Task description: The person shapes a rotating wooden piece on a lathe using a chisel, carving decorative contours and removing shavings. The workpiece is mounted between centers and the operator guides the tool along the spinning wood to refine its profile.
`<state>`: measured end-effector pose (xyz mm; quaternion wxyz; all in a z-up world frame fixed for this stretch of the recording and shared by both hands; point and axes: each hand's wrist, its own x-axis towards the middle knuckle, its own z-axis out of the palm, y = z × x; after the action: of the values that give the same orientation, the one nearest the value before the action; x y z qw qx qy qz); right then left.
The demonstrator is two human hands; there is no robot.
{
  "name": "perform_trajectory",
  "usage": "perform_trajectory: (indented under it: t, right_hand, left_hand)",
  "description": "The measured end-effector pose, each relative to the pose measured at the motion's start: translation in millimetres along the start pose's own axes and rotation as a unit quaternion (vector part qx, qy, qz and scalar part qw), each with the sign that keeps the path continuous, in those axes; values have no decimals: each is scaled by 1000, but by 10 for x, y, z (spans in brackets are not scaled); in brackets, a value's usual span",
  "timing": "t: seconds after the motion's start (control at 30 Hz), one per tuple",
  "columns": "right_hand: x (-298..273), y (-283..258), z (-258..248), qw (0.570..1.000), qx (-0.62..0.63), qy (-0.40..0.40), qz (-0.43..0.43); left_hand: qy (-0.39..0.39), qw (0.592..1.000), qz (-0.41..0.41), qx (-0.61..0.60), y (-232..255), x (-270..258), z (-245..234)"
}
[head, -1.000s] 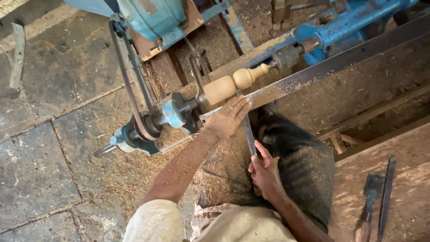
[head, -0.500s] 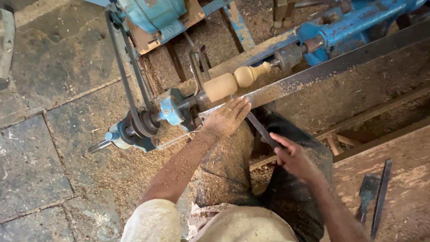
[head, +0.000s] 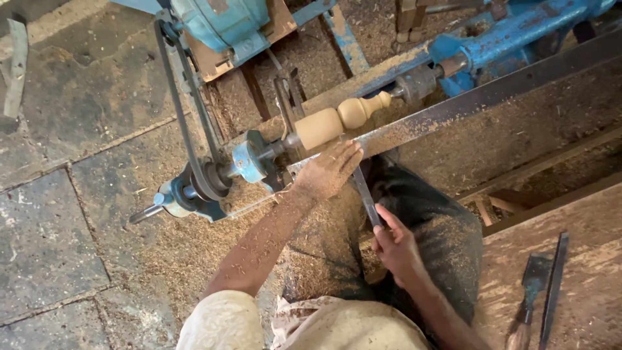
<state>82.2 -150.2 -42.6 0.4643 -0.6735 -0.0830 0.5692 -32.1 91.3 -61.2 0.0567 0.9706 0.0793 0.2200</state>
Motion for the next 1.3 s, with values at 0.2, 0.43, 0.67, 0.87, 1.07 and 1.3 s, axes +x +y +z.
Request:
perform_trajectory:
  t: [0.2,0.43,0.67,0.87,1.07,1.3]
  right_hand:
    - [-37,79,160,999,23,28,17]
    - [-48,51,233,998,-41,49,-18]
    - [-903,-743,-628,574,-659,216,-434]
    - [-624,-53,-206,868,-345,182,-307]
    - [-379,465,-68,994,-104,-10,-28]
    - [-246,124,55,993,-70,14,90]
  left_hand:
    - [-19,1000,-15,10,24,-24,49]
    - [-49,997,-44,-27,140,138,-154]
    - [-309,941,-21,-139,1101,524,-346]
    - [-144,764,-326,-538,1542,466,-526]
    - [-164,974,-145,-61,682,-154,-465]
    - [-63,994,93,18,-126,-104,-8]
